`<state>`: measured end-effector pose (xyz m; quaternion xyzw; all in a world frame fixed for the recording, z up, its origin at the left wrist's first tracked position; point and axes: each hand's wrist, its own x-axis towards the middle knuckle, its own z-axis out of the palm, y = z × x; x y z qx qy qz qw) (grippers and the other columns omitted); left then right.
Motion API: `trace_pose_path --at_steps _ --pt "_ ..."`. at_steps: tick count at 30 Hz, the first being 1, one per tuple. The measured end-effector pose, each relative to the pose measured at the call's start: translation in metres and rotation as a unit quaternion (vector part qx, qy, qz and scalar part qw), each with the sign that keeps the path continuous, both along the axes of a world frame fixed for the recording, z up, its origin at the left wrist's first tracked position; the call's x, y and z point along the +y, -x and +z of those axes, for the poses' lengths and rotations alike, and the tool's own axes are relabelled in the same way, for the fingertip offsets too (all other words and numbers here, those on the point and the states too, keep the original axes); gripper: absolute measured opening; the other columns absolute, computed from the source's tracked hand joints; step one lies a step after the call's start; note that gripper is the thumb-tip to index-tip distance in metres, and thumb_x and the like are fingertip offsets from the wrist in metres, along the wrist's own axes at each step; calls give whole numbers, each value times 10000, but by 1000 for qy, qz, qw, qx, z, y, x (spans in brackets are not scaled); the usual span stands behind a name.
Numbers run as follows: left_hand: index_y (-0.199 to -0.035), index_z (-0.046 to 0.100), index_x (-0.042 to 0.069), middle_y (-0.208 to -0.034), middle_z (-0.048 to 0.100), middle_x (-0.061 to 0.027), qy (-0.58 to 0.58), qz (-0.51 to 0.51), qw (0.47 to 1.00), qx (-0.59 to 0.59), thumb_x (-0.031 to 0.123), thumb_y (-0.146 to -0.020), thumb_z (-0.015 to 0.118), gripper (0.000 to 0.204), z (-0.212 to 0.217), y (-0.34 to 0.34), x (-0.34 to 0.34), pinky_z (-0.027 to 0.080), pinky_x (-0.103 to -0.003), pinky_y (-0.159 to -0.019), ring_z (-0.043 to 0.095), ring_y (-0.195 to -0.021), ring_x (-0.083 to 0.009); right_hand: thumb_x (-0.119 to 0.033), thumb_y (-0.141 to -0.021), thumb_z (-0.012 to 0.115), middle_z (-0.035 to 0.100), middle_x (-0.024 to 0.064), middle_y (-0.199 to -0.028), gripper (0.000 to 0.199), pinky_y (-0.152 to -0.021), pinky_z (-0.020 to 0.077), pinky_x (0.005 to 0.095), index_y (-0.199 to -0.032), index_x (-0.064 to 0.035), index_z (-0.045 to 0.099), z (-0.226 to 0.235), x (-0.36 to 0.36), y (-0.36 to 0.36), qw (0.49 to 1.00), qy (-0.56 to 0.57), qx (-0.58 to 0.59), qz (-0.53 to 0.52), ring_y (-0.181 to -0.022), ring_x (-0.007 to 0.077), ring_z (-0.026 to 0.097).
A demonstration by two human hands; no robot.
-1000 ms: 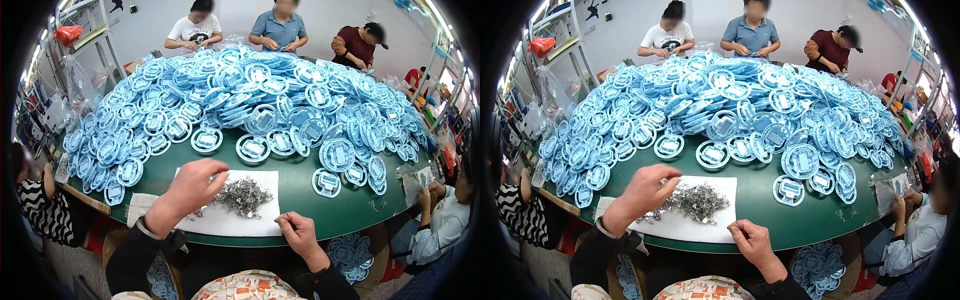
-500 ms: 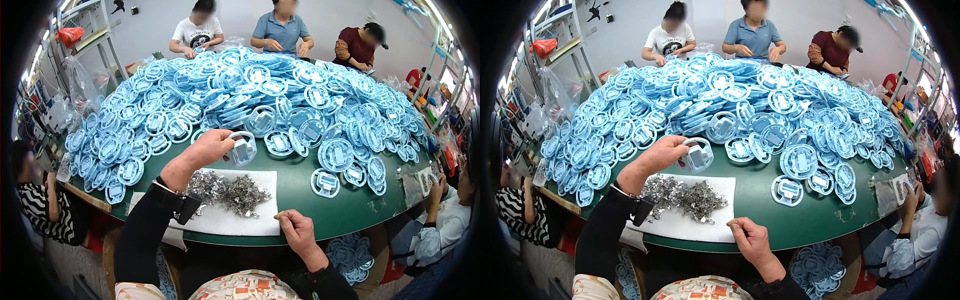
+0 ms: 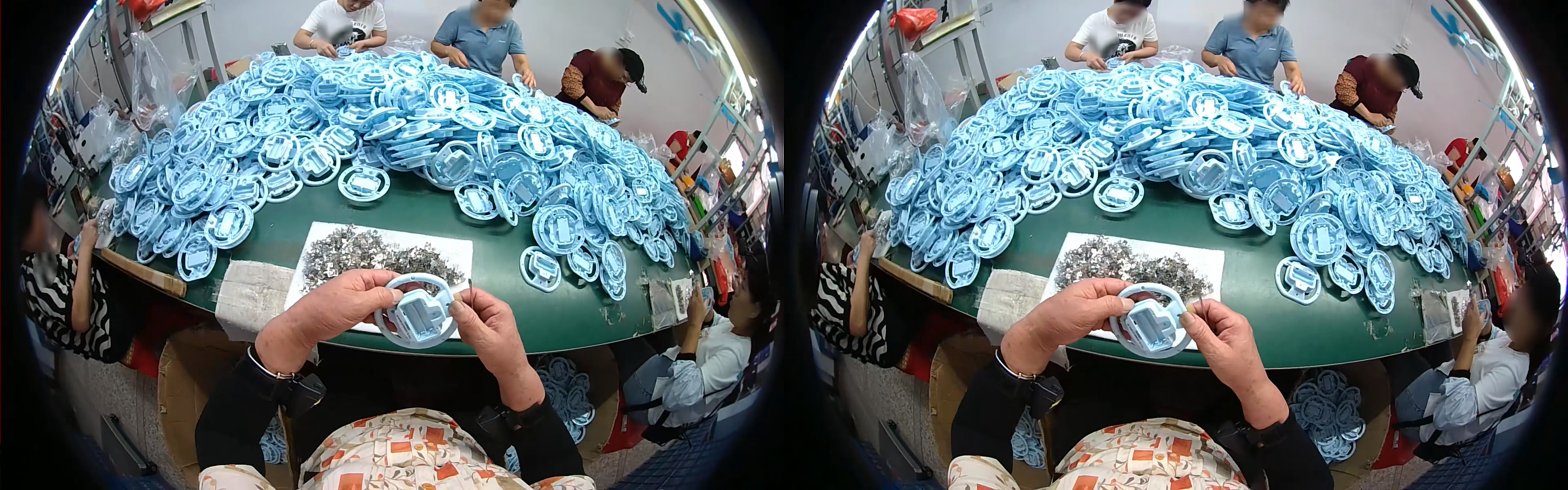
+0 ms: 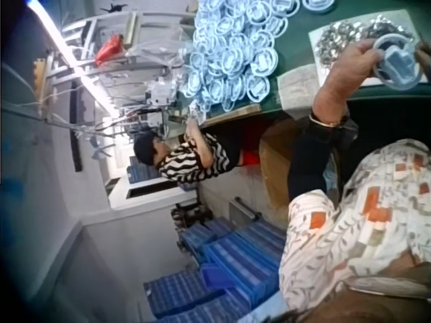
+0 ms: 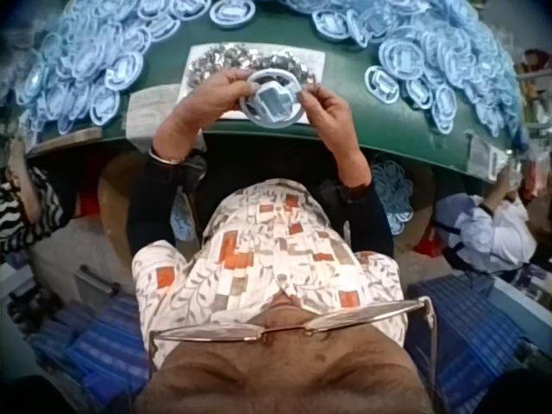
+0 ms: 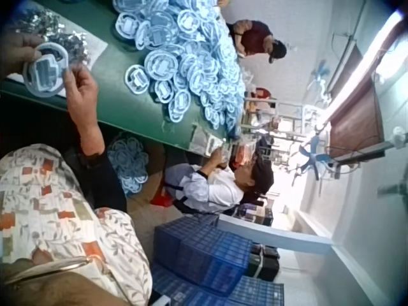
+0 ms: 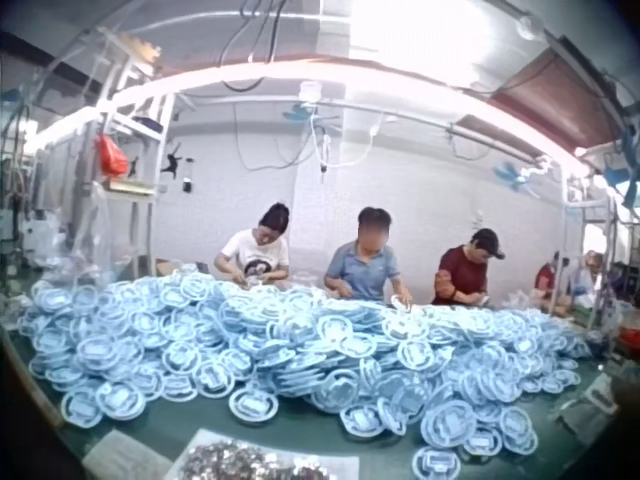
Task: The person repeatedly picks up light-blue plastic rings and uses a small pointed tool to press or adjust internal components. They handle the parts one at a time, occasionally placing finished units back onto the table among many similar items.
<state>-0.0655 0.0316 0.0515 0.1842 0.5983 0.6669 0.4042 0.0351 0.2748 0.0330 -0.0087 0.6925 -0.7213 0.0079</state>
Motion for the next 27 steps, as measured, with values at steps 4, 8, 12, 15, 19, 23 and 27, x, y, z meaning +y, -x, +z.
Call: trace_pose_path --at_steps 4,8,12,15,19,23,27 --pt "-1330 585 -26 -1141 695 -80 -116 62 986 -98 220 -1043 584 377 -2 -23 -7 574 -289 -863 680 -982 -126 -238 -1031 642 584 -55 -790 250 -604 379 184 -1076 7 661 -6 -1 -16 990 94 -103 18 -687 12 462" --pt "-1306 618 -5 -1114 696 -39 -134 132 974 -123 251 -1052 586 362 -38 -65 -5 532 -252 -872 643 -983 -84 -217 -1042 616 583 -50 -771 238 -586 378 195 -1048 12 681 -12 -2 -32 997 -30 -76 -1 -664 25 453" --pt "-1264 650 3 -1025 700 3 -74 116 985 -104 272 -1053 598 346 -55 -88 -7 529 -228 -808 622 -899 -40 -212 -1061 571 569 -12 -728 256 -600 414 231 -1061 17 686 1 -2 -18 979 -198 -39 -15 -676 45 477" --pt "-1235 662 -4 -1019 719 -23 -55 80 992 -76 262 -1043 612 332 -60 -85 -6 535 -223 -791 630 -886 -39 -140 -994 646 604 61 -748 157 -614 466 278 -1040 2 694 11 -21 7 958 -284 40 -5 -668 129 570" --pt "-1216 676 -7 -1023 734 -44 -34 66 996 -41 243 -1032 613 317 -52 -81 -14 536 -233 -810 645 -901 -52 -59 -882 730 660 117 -860 144 -633 520 349 -1019 -29 701 12 -44 45 918 -373 134 36 -710 271 659" --pt "-1195 688 -23 -1022 741 -55 -26 73 996 -40 197 -1014 613 295 -49 -74 -21 533 -247 -824 661 -910 -74 -109 -879 733 669 117 -899 149 -663 557 400 -1018 -60 705 7 -74 69 900 -406 132 91 -760 314 689" --pt "-1180 692 -23 -1018 741 -61 -16 70 997 -33 183 -1006 619 280 -46 -69 -31 533 -244 -816 660 -911 -71 -125 -859 759 680 114 -863 134 -648 569 396 -965 -57 711 -8 -99 84 861 -469 164 111 -761 292 709"
